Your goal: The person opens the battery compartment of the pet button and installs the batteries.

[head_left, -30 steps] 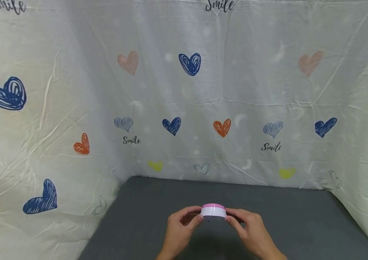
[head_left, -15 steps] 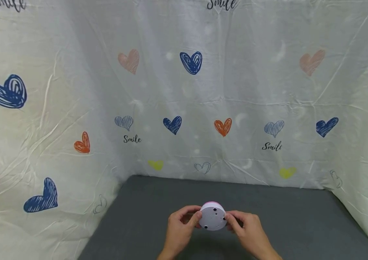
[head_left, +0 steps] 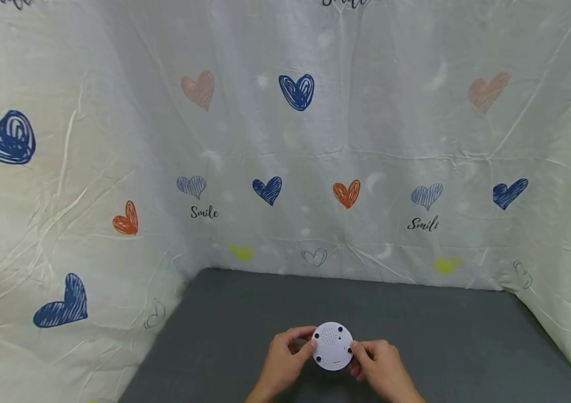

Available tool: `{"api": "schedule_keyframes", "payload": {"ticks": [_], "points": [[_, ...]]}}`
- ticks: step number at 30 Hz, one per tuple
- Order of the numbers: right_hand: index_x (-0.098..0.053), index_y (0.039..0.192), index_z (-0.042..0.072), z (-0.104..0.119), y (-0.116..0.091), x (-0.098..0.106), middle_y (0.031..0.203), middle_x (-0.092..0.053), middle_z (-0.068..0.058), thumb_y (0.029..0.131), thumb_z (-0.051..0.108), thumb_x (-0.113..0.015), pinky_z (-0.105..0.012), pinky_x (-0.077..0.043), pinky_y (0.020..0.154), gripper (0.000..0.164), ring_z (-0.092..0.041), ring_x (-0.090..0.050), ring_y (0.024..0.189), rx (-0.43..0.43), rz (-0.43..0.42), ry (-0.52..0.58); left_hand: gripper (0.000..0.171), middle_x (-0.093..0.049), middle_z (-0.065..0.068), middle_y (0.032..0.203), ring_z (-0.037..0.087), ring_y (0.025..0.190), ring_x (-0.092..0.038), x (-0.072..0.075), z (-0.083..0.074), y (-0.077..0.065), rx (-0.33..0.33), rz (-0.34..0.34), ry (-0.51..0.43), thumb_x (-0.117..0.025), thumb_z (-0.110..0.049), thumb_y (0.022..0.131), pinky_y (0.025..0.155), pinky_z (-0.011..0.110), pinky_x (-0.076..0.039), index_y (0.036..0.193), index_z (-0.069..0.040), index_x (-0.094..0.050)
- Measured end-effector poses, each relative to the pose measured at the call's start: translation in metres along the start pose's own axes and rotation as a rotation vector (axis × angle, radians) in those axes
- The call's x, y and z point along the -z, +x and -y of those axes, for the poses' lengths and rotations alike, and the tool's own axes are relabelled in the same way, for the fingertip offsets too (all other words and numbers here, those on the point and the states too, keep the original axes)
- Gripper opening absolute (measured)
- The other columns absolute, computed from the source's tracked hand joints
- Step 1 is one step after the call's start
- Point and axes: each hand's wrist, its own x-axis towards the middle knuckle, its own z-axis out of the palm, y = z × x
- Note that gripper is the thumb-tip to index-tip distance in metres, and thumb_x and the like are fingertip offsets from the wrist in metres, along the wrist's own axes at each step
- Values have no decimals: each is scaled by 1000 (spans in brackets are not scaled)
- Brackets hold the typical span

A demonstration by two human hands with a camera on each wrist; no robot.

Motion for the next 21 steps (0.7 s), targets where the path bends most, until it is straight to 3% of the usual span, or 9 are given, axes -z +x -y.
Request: {"api": "schedule_keyframes", "payload": {"ticks": [3, 8, 16, 21], "points": [[-80, 83, 5, -7, 1, -2, 70, -74, -1, 110, 24, -64, -30, -62, 52, 36, -12, -67, 58, -22, 29, 8, 32, -72, 16, 111, 12, 77, -72, 0, 7, 0, 50, 42, 22, -74, 0, 96, 70, 25, -67, 128, 7, -74], [-78, 79, 5, -16, 2, -5, 68, -73, -1, 109, 20, -62, -27, -59, 50, 37, -11, -65, 56, -47, 73, 6, 34, -71, 13, 110, 16, 76, -73, -2, 17, 1, 140, 75, 0, -71, 1, 96, 67, 38, -72, 129, 9, -73], [-78, 79, 6, -27, 3, -9, 66, -73, 0, 109, 23, -60, -29, -60, 47, 39, -9, -63, 51, -101, 96, -21, 34, -71, 15, 116, 29, 72, -78, -5, 24, 2, 271, 119, -102, -68, -1, 101, 65, 46, -72, 133, 12, -69], [-77, 78, 6, -31, 4, -9, 66, -73, 1, 109, 23, -58, -28, -59, 48, 40, -8, -62, 50, -140, 120, -32, 36, -76, 13, 107, 31, 74, -81, -5, 29, 4, 332, 145, -145, -65, -2, 104, 68, 45, -72, 135, 17, -64]]}}
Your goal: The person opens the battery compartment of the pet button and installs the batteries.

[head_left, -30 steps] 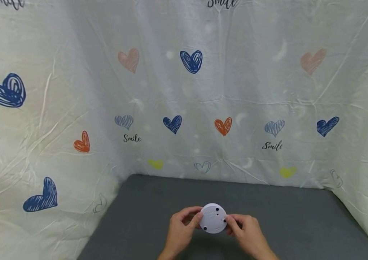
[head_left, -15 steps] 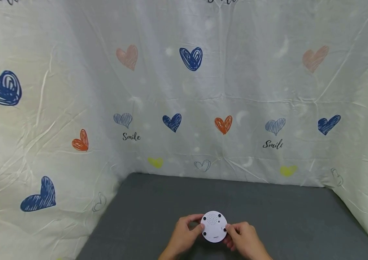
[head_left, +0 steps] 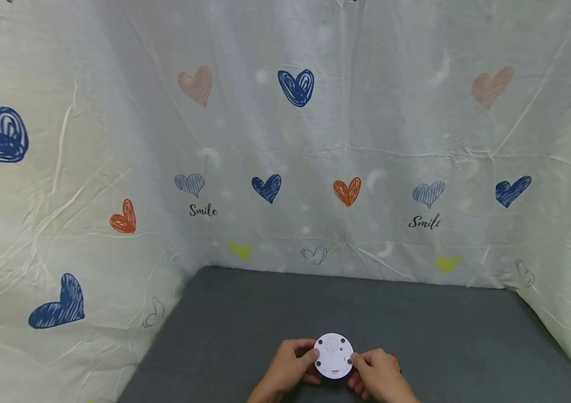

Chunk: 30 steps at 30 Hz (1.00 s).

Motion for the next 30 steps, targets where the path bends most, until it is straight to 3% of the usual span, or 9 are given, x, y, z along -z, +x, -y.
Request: {"api": "schedule_keyframes", "payload": {"ticks": [5, 12, 15, 20, 23, 26, 30], "points": [[-76, 79, 7, -3, 1, 1, 66, -73, 1, 109, 25, -58, -28, -59, 49, 40, -8, -63, 51, -46, 16, -16, 37, -77, 14, 96, 30, 75, -81, -2, 6, 3, 13, 23, -18, -64, -2, 105, 69, 44, -72, 134, 22, -61], [-76, 82, 5, -6, 0, 0, 67, -72, 1, 110, 26, -57, -29, -60, 49, 40, -8, -62, 51, -71, 23, -15, 34, -77, 15, 95, 25, 76, -80, -1, 9, 7, 40, 32, -51, -66, -3, 104, 68, 39, -72, 127, 21, -64], [-77, 81, 8, -6, -1, -1, 66, -72, 2, 108, 27, -60, -29, -58, 48, 37, -9, -63, 51, -51, -16, -68, 34, -77, 15, 95, 23, 74, -79, 0, 10, 6, 58, 19, -56, -68, -3, 102, 67, 38, -72, 128, 20, -64], [-77, 81, 19, 3, -1, -2, 66, -66, 11, 97, 27, -78, -27, -49, 52, 18, -5, -58, 58, 92, -257, -355, 35, -77, 15, 94, 23, 73, -79, 2, 8, 4, 60, 2, -61, -70, -3, 101, 66, 39, -72, 128, 20, -64], [-77, 84, 21, 12, -2, -2, 71, -66, 14, 90, 21, -85, -28, -50, 57, 10, -3, -57, 64, 212, -394, -510, 35, -77, 15, 96, 23, 73, -79, 2, 8, 4, 61, -4, -65, -70, -2, 101, 66, 38, -72, 127, 19, -64], [-78, 90, 20, 20, -2, -1, 81, -72, 12, 88, 17, -88, -30, -58, 64, 10, -5, -65, 74, 317, -403, -603, 35, -77, 15, 94, 22, 71, -79, 1, 9, 5, 64, -8, -69, -70, -2, 100, 65, 37, -72, 127, 19, -65], [-82, 101, 15, 25, -2, 1, 99, -79, 5, 88, 16, -90, -38, -66, 79, 15, -14, -73, 95, 474, -293, -704, 35, -77, 14, 92, 21, 70, -78, 0, 10, 5, 65, -3, -72, -71, -3, 99, 65, 36, -71, 126, 18, -66]]}}
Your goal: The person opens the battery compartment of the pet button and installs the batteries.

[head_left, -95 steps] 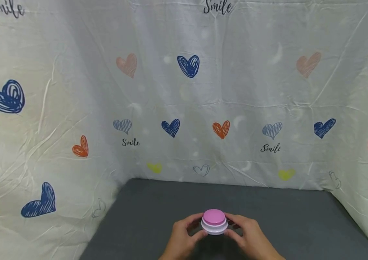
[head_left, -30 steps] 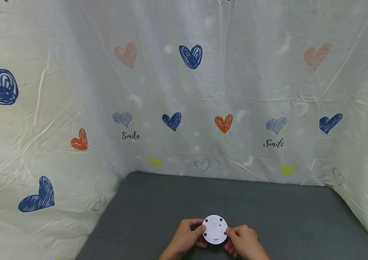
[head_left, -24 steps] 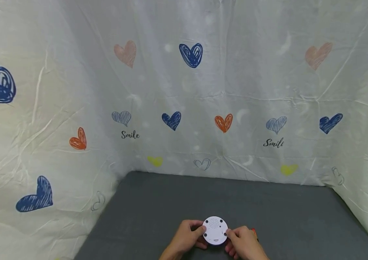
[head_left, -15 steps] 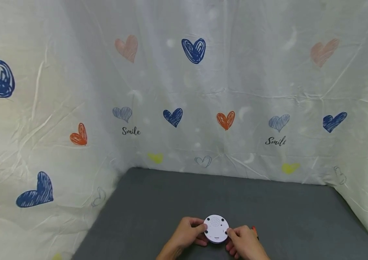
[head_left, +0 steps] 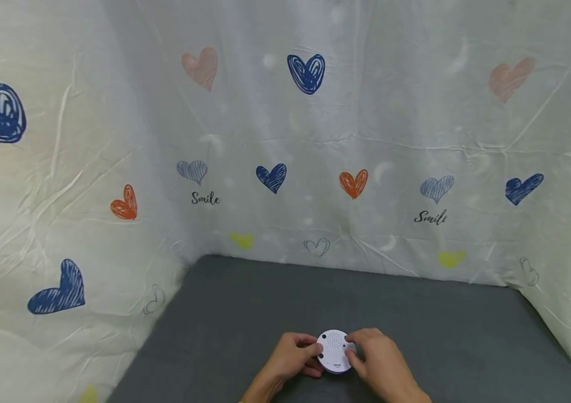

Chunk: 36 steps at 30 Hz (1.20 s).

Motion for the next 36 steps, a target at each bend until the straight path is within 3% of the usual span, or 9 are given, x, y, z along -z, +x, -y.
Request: {"api": "schedule_keyframes", "payload": {"ticks": [4, 7, 14, 22, 31, 36], "points": [[-82, 106, 13, 1, 2, 2, 107, -81, 3, 87, 13, -91, -41, -68, 85, 21, -17, -74, 104, 182, 55, 0, 32, -76, 15, 94, 21, 71, -78, 1, 0, 0, 1, 5, -1, -71, -3, 100, 65, 35, -71, 126, 17, -67], [-80, 104, 14, 3, 4, 2, 104, -80, 5, 88, 14, -91, -37, -67, 83, 19, -15, -74, 102, 246, 99, 8, 31, -77, 14, 93, 21, 70, -78, 0, 0, 0, -1, 3, -5, -71, -3, 100, 64, 34, -71, 125, 15, -68], [-74, 87, 20, 10, 8, -1, 85, -71, 13, 87, 16, -90, -31, -59, 65, 17, -13, -70, 87, 302, 136, -58, 28, -78, 12, 93, 19, 70, -78, -1, 1, 0, 0, -5, -11, -71, -3, 100, 64, 34, -71, 123, 14, -69], [-78, 81, 19, 17, 11, 0, 87, -74, 8, 87, 19, -90, -31, -57, 59, 13, -15, -67, 78, 335, 188, -179, 27, -79, 13, 92, 19, 69, -78, 0, 1, 0, -7, -11, -6, -72, -3, 100, 62, 33, -71, 120, 15, -70], [-76, 78, 17, 24, 11, -1, 76, -69, 4, 80, 7, -86, -32, -54, 51, 15, -15, -63, 66, 441, 164, -358, 27, -80, 16, 91, 21, 68, -78, -1, 1, -1, -5, -23, 1, -73, -4, 99, 62, 35, -71, 120, 14, -71], [-72, 74, 18, 24, 10, -3, 71, -65, 4, 80, 10, -86, -33, -52, 48, 17, -15, -61, 60, 509, 118, -451, 26, -79, 15, 90, 20, 67, -77, -1, -2, -2, -7, -22, 5, -73, -3, 99, 62, 35, -71, 118, 15, -72]]}}
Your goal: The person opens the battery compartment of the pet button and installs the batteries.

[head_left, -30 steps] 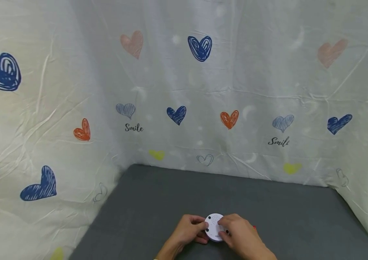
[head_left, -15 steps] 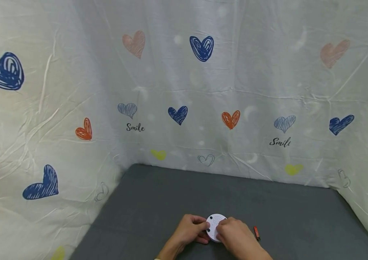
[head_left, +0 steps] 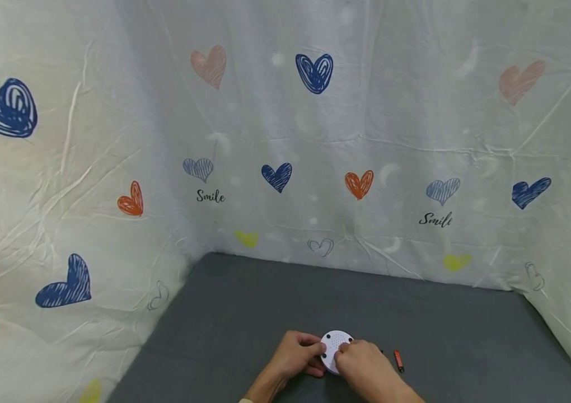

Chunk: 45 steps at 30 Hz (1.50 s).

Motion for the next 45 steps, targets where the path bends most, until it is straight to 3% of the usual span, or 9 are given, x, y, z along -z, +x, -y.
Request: {"api": "schedule_keyframes", "payload": {"ticks": [7, 14, 19, 24, 28, 31, 35, 40, 45], "points": [[-73, 76, 16, 0, -1, -3, 70, -62, 3, 82, 11, -86, -30, -50, 45, 16, -12, -58, 58, 85, 13, -30, 28, -79, 14, 90, 20, 67, -77, -1, -1, 1, 5, 3, 2, -73, -3, 98, 62, 35, -71, 120, 16, -71], [-73, 81, 15, -2, -6, -8, 72, -59, 3, 83, 15, -88, -27, -47, 44, 15, -10, -55, 60, 162, -31, -119, 27, -79, 14, 91, 19, 67, -77, 0, -1, 1, 14, -4, 12, -73, -1, 98, 62, 34, -71, 120, 15, -72], [-73, 85, 16, -5, -6, -5, 75, -60, 5, 88, 17, -86, -25, -47, 46, 14, -8, -56, 63, 169, 4, -74, 26, -79, 13, 92, 20, 67, -76, 1, -1, 2, 23, -18, 34, -74, -2, 98, 61, 34, -71, 120, 13, -74], [-69, 81, 17, -6, -5, -8, 71, -61, 6, 82, 19, -89, -26, -46, 46, 20, -7, -57, 61, 111, -104, 3, 26, -79, 13, 92, 19, 66, -76, -1, 0, 1, 17, -34, 26, -74, -2, 97, 60, 34, -70, 119, 13, -74], [-67, 78, 19, -4, -5, -14, 69, -61, 6, 77, 22, -91, -25, -39, 50, 24, -11, -49, 62, 112, -207, -51, 26, -79, 13, 92, 20, 66, -77, -2, 1, 1, 17, -37, 23, -74, -3, 98, 60, 34, -70, 118, 13, -74], [-66, 74, 20, -4, -5, -16, 68, -60, 7, 75, 23, -91, -24, -33, 53, 25, -12, -41, 63, 130, -238, -76, 25, -79, 13, 92, 20, 67, -77, -1, 1, 2, 21, -38, 25, -74, -2, 98, 60, 35, -70, 118, 12, -74], [-66, 76, 21, -6, -5, -13, 72, -59, 8, 80, 23, -90, -21, -35, 55, 24, -10, -41, 67, 95, -186, 44, 26, -79, 13, 92, 21, 67, -77, -1, 1, 2, 21, -36, 23, -74, -2, 97, 61, 36, -71, 119, 12, -75], [-73, 90, 20, -12, -6, -7, 88, -64, 7, 94, 24, -84, -21, -49, 60, 12, -9, -52, 79, -1, -23, 253, 26, -79, 13, 94, 21, 68, -77, -1, 1, 1, 11, -29, 16, -73, -2, 97, 61, 36, -71, 119, 12, -74], [-75, 94, 19, -15, -7, -6, 93, -66, 6, 96, 25, -83, -23, -54, 64, 10, -10, -56, 83, -17, 5, 278, 26, -79, 12, 93, 22, 69, -77, -1, 2, 1, 15, -26, 13, -73, -2, 97, 62, 35, -71, 120, 12, -73]]}}
